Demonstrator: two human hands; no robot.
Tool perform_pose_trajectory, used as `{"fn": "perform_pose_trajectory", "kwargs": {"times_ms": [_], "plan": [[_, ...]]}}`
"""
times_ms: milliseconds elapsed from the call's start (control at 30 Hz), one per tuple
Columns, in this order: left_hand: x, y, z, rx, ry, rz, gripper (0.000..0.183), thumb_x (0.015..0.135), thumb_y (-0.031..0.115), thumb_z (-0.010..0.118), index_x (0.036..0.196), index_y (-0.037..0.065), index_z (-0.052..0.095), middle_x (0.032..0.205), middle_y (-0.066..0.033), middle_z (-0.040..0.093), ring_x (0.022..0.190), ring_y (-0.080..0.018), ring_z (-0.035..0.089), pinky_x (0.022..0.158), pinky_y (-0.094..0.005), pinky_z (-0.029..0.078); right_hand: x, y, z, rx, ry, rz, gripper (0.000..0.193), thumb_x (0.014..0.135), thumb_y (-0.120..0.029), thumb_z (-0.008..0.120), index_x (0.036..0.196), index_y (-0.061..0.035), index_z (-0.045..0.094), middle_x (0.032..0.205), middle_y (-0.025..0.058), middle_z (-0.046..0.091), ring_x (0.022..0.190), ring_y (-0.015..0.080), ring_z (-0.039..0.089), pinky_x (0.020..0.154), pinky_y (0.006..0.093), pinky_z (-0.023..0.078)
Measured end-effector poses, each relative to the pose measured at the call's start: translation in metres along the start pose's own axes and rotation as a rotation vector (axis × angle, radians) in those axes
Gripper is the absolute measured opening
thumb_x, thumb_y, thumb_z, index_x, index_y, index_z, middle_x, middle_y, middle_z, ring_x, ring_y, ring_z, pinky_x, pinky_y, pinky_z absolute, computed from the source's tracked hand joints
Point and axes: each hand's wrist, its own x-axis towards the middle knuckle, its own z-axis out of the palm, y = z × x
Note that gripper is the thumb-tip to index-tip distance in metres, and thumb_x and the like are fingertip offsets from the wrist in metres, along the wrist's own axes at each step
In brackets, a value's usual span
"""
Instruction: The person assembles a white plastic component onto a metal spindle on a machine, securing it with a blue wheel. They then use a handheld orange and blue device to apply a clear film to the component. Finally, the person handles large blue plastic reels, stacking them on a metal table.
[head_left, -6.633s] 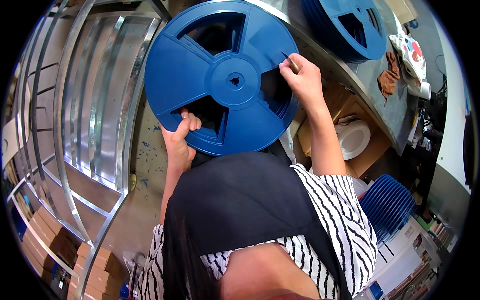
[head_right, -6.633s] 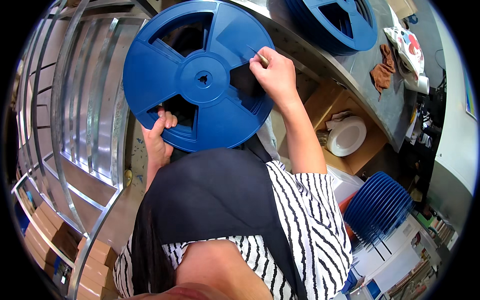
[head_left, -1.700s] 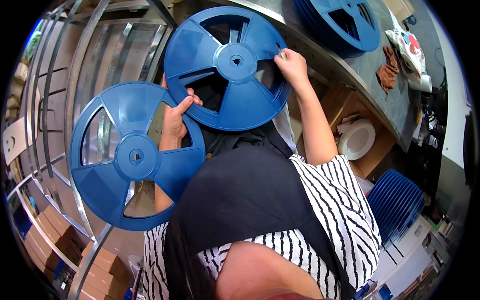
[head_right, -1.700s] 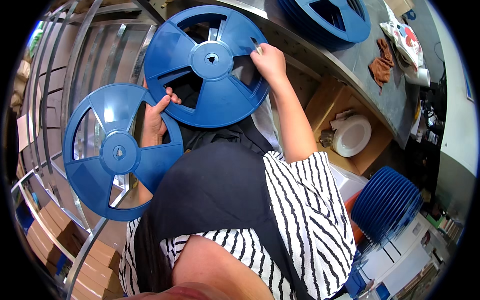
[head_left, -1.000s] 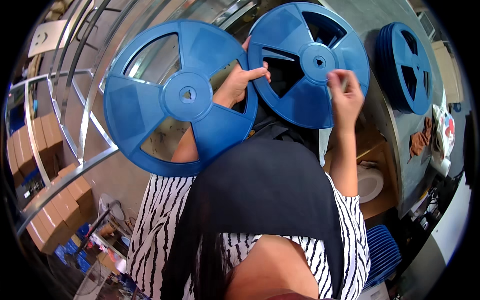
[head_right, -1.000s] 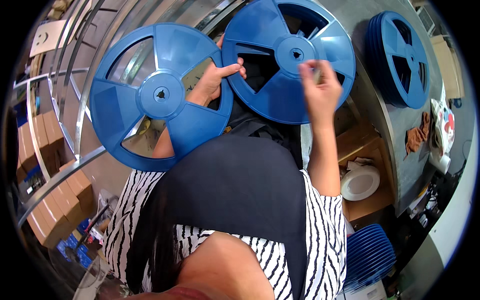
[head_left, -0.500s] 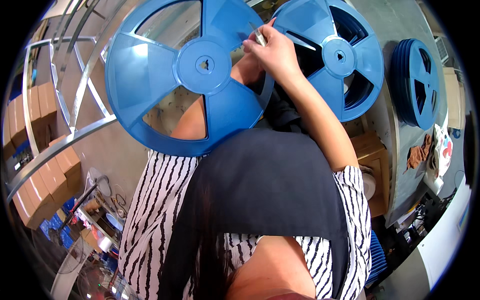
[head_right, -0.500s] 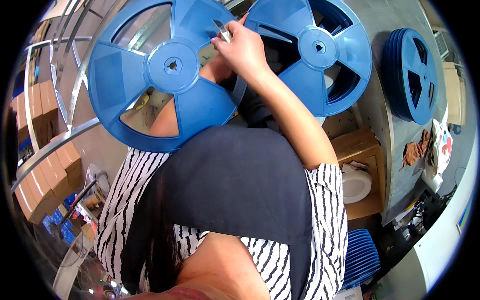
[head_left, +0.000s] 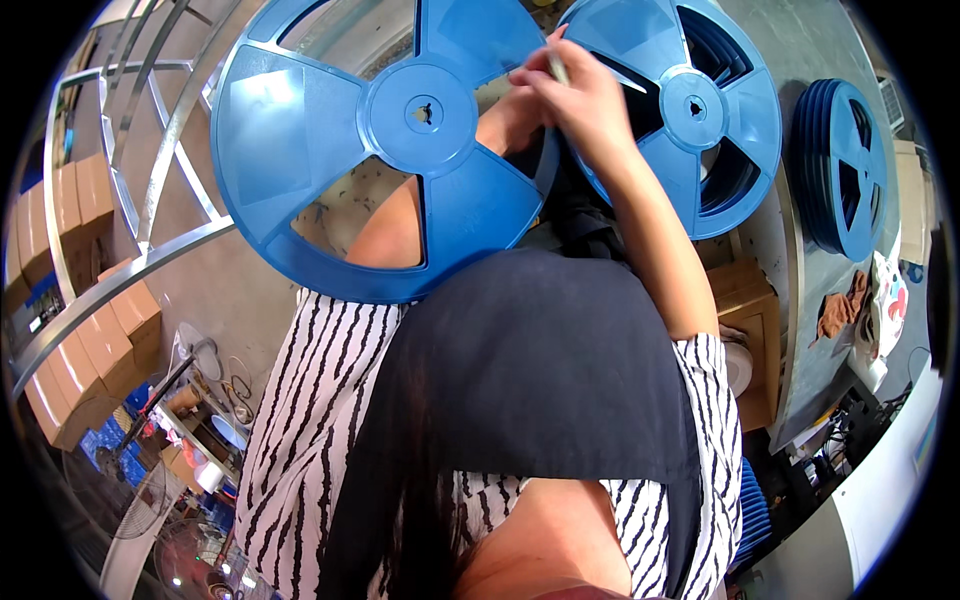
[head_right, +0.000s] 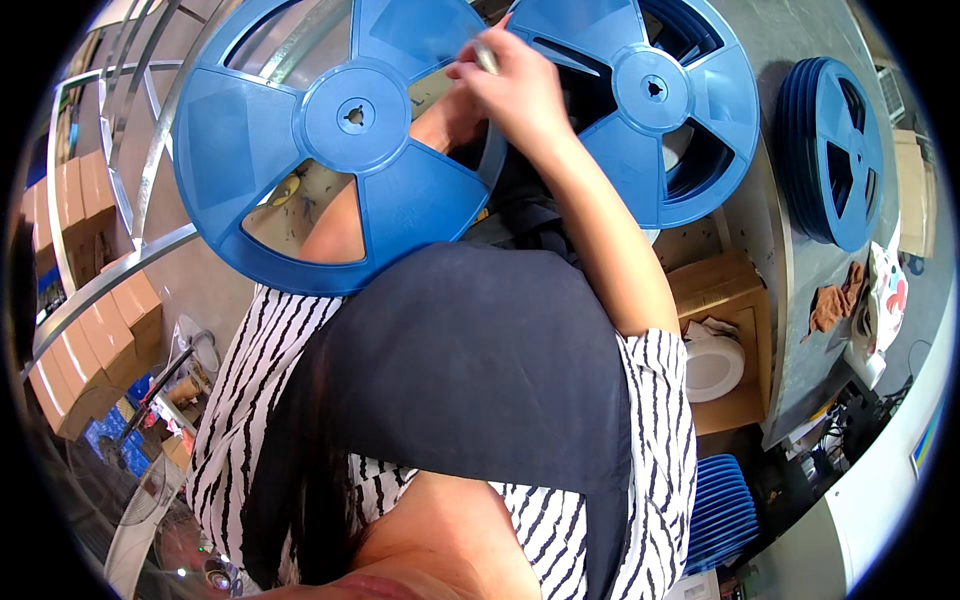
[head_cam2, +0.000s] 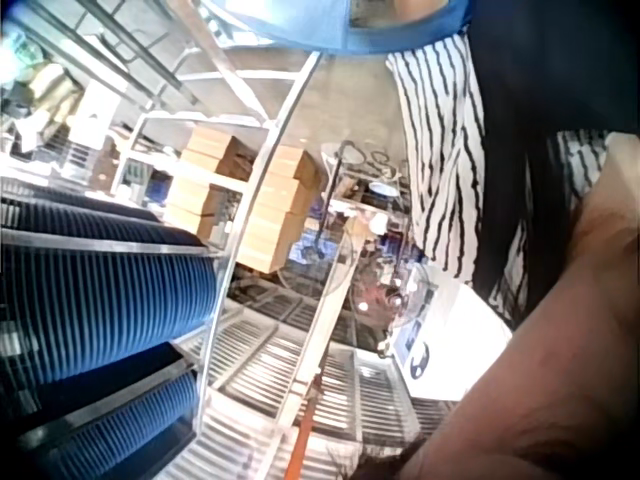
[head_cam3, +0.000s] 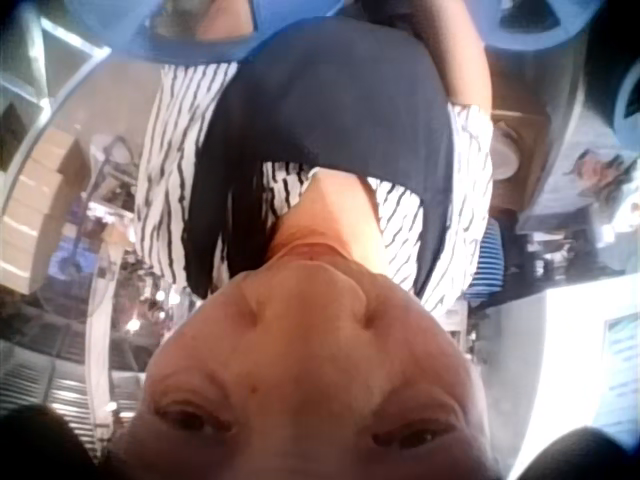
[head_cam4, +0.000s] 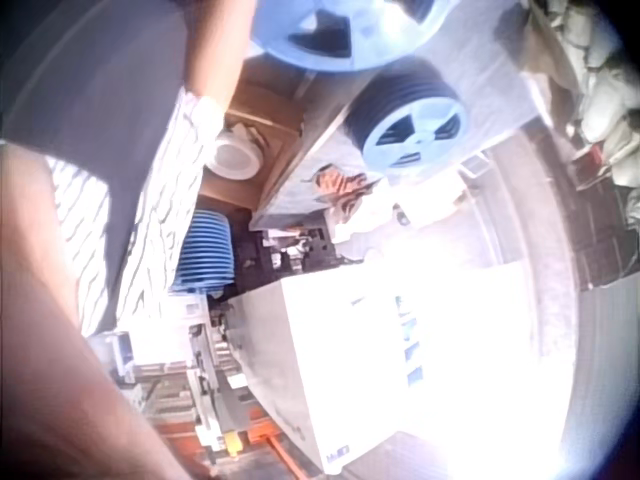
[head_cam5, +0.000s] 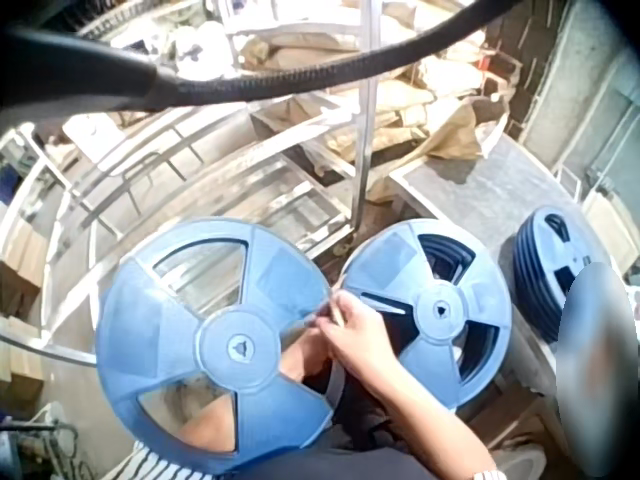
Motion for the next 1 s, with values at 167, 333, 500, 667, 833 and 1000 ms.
{"fn": "perform_pose_trajectory", "kwargs": {"times_ms": [167,333,500,667,833,1000], "plan": [[0.0,0.01,0.007,-0.372,0.067,-0.043,0.093,0.081,-0.002,0.064,0.152,0.023,0.009,0.09,-0.0125,0.06,0.079,-0.0234,0.064,0.075,-0.0384,0.055,-0.062,0.019,-0.109,0.09,0.615,-0.048,0.016,0.096,-0.019,0.057,0.105,-0.0062,0.061,0.092,0.0082,0.069,0.06,0.0043,0.055,0.055,0.0167,0.045],[0.004,0.008,0.007,-0.38,0.053,-0.043,0.094,0.081,-0.001,0.066,0.151,0.023,0.009,0.091,-0.0132,0.059,0.079,-0.0233,0.065,0.075,-0.039,0.056,-0.117,0.049,-0.169,0.12,0.907,0.007,0.01,0.093,-0.01,0.06,0.1,-0.004,0.062,0.075,-0.0013,0.056,0.054,0.003,0.042,0.047,0.0142,0.032],[0.004,0.007,0.011,-0.364,0.07,-0.029,0.092,0.082,-0.001,0.066,0.151,0.023,0.011,0.093,-0.0135,0.06,0.079,-0.0236,0.065,0.074,-0.0397,0.056,-0.1,-0.01,-0.069,0.006,0.321,0.073,0.009,0.086,-0.01,0.068,0.094,-0.0077,0.065,0.08,-0.0043,0.057,0.063,0.0021,0.045,0.056,0.0167,0.035],[0.003,0.012,0.017,-0.328,0.075,-0.037,0.092,0.081,-0.001,0.066,0.151,0.022,0.011,0.093,-0.0135,0.06,0.079,-0.0223,0.065,0.074,-0.0382,0.056,-0.073,-0.048,0.028,-0.015,-0.32,-0.224,0.016,0.079,-0.008,0.073,0.09,-0.0039,0.061,0.078,0.0053,0.062,0.07,0.0124,0.06,0.064,0.0258,0.048],[0.003,0.009,0.018,-0.3,0.122,-0.048,0.092,0.081,-0.001,0.067,0.151,0.022,0.012,0.094,-0.0143,0.06,0.078,-0.0244,0.066,0.071,-0.0387,0.057,-0.073,-0.048,0.044,-0.061,-0.389,-0.187,0.017,0.079,-0.008,0.073,0.087,-0.0039,0.059,0.074,0.0074,0.062,0.066,0.0163,0.061,0.061,0.0275,0.048],[0.003,0.004,0.015,-0.299,0.104,-0.046,0.092,0.082,0.004,0.069,0.151,0.024,0.011,0.092,-0.0116,0.061,0.08,-0.0233,0.066,0.074,-0.04,0.058,-0.072,-0.048,0.049,-0.104,-0.393,-0.248,0.016,0.079,-0.01,0.071,0.087,-0.0043,0.058,0.073,0.0087,0.061,0.063,0.0177,0.06,0.061,0.0276,0.048]]}}
